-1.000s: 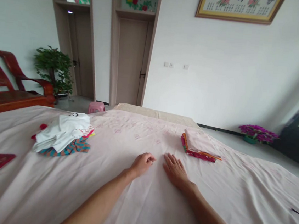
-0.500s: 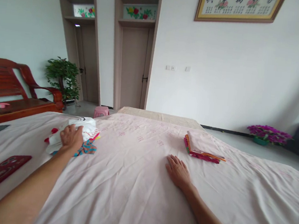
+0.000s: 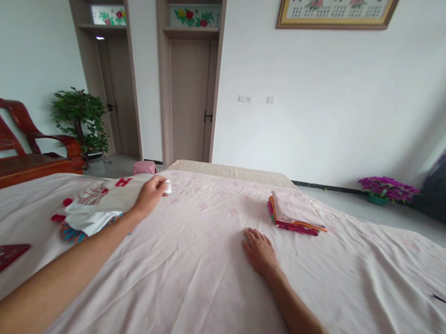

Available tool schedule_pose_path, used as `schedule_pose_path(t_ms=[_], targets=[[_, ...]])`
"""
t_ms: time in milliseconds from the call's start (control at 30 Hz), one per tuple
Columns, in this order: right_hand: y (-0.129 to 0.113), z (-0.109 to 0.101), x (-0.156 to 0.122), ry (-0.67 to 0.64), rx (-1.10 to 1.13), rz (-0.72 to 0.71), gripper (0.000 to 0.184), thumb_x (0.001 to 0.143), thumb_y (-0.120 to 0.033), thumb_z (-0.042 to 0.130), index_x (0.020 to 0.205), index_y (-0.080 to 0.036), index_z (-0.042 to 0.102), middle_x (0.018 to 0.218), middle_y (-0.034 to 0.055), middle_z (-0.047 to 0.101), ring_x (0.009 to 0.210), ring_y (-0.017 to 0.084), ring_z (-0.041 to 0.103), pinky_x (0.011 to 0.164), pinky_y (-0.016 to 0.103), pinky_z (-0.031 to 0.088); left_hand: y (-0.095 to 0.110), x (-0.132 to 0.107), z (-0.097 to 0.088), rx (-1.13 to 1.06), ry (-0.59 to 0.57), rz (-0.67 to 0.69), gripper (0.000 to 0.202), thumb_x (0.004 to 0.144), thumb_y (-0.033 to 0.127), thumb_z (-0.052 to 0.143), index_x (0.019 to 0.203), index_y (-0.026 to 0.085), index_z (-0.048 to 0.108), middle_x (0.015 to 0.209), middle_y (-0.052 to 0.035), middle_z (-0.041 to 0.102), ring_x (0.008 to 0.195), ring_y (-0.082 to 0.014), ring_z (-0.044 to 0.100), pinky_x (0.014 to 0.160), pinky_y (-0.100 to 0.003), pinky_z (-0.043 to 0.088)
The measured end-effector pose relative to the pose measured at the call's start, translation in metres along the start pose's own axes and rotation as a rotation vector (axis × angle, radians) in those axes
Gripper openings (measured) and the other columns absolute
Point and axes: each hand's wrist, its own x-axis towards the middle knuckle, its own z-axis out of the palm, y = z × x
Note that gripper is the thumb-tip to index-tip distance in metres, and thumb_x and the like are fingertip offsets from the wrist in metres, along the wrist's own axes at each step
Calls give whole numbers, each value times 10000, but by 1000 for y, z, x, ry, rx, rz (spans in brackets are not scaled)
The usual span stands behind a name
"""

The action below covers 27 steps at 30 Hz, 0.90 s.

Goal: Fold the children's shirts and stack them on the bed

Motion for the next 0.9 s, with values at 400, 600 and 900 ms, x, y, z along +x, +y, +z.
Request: schedule_pose_path(t_ms=[400,600,900], targets=[[6,-18,-2,46,228,-5,455,1018,-334,254,1195,-207,654,1203,60,670,1113,190,596,991,283,405,-1,-75,83,37,-490,218,260,865,325,488,990,223,692,1078,-35,729,1030,-189,656,921,-266,480],[-9,-32,-12,41,159,-64,351,967,-416,441,1146,-239,686,1093,55,689,1040,206,586,939,295,396,-73,-51,67,444,-303,-24,456,885,368,440,1239,116,580,1274,-216,606,1189,-342,563,993,-462,413],[-22,-21,-13,-45,140,49,277,908,-322,479,1083,-280,690,1026,37,731,950,208,651,833,294,420,-97,-52,69,561,-335,-80,392,873,399,423,1141,181,608,1046,-153,705,997,-321,657,824,-393,470]])
